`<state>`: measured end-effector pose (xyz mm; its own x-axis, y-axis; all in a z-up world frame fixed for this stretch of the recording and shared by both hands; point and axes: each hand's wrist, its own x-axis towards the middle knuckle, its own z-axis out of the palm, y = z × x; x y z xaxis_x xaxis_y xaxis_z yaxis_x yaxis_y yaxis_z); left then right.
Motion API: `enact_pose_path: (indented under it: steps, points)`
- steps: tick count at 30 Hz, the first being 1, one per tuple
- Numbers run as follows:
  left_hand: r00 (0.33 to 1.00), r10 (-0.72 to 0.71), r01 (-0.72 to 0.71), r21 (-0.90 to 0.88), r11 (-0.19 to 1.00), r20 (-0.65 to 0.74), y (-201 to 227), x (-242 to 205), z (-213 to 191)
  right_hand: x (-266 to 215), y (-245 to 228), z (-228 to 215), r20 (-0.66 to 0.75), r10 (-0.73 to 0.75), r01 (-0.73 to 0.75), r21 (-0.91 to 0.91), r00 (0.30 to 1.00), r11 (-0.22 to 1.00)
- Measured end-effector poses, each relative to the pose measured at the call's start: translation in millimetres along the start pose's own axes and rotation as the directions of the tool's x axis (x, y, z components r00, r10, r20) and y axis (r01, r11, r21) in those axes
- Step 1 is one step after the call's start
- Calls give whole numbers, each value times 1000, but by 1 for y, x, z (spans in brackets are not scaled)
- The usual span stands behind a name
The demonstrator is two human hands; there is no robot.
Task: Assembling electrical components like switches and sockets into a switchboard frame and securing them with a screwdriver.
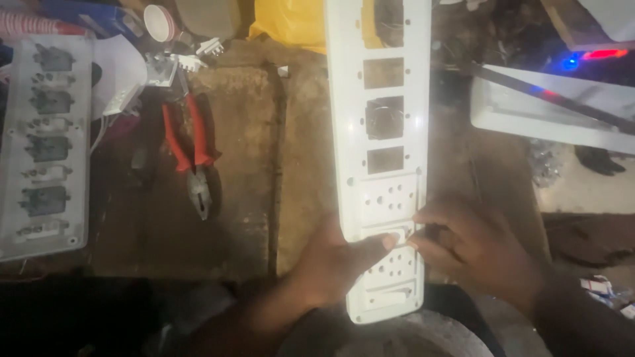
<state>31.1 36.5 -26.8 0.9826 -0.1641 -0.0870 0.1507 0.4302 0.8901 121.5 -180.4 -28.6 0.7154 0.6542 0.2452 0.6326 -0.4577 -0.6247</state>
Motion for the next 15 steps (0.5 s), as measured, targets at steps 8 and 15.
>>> enact_pose_path:
  steps: [8,15]
  points:
    - [999,-32,33,36,999,-28,4,12,-10,19,9,-3,123,97,-107,76,988,991]
    - [999,-37,38,31,999,-24,1,15,-11,25,18,-7,166,13,-26,77,986,997]
